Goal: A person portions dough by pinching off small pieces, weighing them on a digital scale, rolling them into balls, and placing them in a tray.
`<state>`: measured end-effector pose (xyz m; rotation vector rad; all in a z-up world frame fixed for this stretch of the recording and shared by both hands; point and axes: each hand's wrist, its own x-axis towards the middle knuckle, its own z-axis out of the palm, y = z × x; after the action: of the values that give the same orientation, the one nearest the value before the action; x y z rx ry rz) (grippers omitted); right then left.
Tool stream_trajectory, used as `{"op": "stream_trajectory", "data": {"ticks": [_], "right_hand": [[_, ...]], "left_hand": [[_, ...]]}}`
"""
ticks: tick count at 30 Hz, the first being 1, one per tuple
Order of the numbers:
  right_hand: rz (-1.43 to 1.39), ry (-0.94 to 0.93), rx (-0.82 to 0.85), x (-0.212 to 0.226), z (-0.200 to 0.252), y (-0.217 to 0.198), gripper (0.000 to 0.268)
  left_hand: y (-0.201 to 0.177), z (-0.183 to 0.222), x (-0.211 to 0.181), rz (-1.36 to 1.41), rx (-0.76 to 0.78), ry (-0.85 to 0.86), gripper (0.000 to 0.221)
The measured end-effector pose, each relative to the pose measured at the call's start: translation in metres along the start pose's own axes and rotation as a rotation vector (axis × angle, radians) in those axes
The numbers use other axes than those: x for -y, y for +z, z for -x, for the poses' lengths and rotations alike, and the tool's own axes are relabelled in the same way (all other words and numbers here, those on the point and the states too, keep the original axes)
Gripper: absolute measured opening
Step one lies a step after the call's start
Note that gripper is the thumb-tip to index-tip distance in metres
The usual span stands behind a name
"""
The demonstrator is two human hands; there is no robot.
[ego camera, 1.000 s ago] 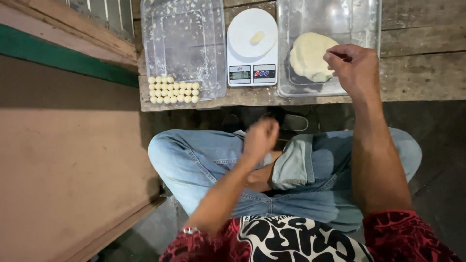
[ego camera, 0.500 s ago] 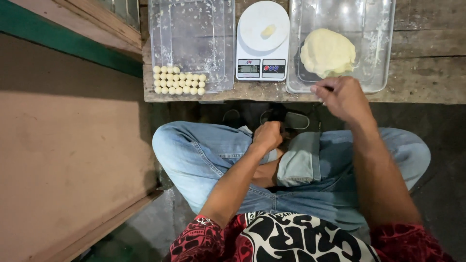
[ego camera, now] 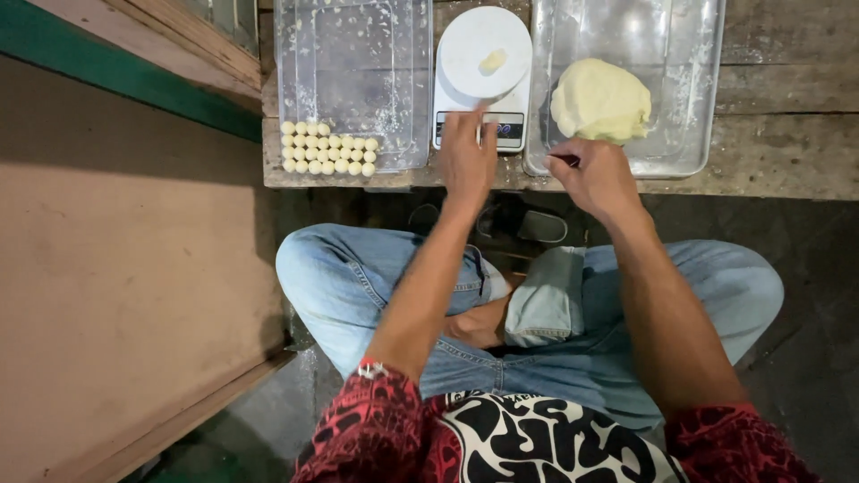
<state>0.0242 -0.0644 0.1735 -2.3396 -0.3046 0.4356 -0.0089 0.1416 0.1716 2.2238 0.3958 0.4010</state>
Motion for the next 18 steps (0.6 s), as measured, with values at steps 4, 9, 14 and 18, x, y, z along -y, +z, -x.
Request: {"op": "stream_trajectory", "data": {"ticks": [4,9,14,18], "right_hand": [[-0.061,-0.008,0.013,-0.001,-0.007,0.004,0.026],[0.015,-0.083,-0.011,0.015,-0.006,-0.002,0.027],[-0.172,0.001,-0.088,0.038,0.003,-0.005,0.032],[-0.535,-0.017,-0.075,0.048,0.007,0.014,0.041]], "left_hand": [[0.013,-0.068,-0.002,-0.303,0.038,0.073,0.037],[0.063,-0.099,0.045,-0.451,-0.016,0.216,0.020],[0.034,-0.062,0.013,0.096,0.063,0.105,0.032],[0.007,0.002,0.012,0.373,0.247,-0.011,0.021]]}}
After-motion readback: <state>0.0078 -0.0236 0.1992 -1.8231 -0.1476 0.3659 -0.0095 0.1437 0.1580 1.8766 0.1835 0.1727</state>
